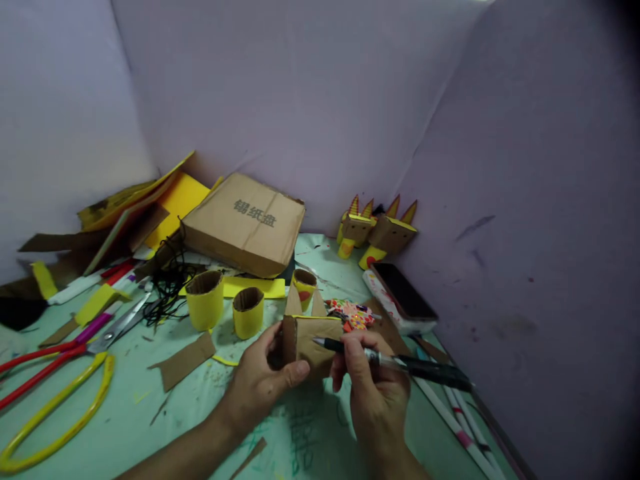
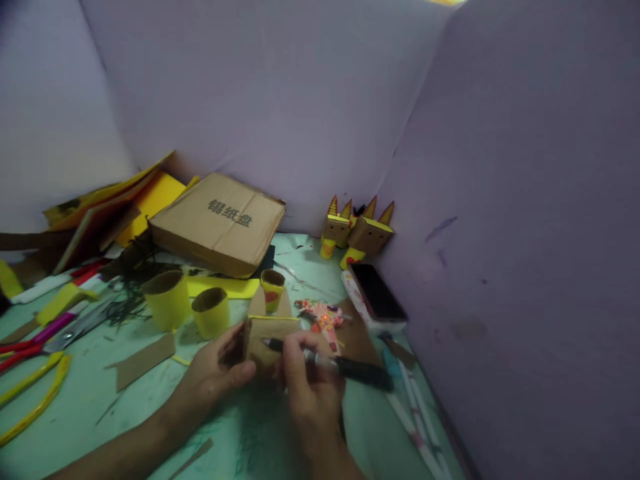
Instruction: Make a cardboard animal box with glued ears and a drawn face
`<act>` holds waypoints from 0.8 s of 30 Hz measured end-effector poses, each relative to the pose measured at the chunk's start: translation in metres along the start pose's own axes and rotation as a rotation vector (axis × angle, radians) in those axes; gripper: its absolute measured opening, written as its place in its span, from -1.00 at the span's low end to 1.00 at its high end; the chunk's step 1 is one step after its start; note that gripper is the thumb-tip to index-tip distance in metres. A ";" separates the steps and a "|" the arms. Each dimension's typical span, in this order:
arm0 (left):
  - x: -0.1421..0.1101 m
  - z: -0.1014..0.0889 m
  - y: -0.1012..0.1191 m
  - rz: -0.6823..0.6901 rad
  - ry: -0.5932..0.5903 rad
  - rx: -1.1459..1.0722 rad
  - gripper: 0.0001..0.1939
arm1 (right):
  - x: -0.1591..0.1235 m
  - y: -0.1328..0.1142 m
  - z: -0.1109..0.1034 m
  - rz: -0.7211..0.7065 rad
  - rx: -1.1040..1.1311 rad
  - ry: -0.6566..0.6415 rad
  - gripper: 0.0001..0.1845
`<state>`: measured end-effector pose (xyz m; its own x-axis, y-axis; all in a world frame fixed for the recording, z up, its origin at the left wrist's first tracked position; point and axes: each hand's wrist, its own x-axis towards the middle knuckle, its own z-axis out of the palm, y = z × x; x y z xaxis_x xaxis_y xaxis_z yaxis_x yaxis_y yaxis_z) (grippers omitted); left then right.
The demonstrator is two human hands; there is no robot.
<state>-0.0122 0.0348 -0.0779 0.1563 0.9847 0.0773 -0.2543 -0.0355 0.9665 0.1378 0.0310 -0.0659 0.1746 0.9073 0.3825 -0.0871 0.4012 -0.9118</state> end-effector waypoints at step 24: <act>-0.003 -0.003 0.001 -0.022 -0.009 0.041 -0.46 | -0.005 0.003 0.007 0.090 -0.023 -0.028 -0.74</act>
<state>-0.0156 0.0325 -0.0780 0.1697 0.9838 0.0576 -0.2111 -0.0208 0.9772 0.1295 0.0288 -0.0693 0.1392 0.9429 0.3027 -0.0787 0.3152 -0.9457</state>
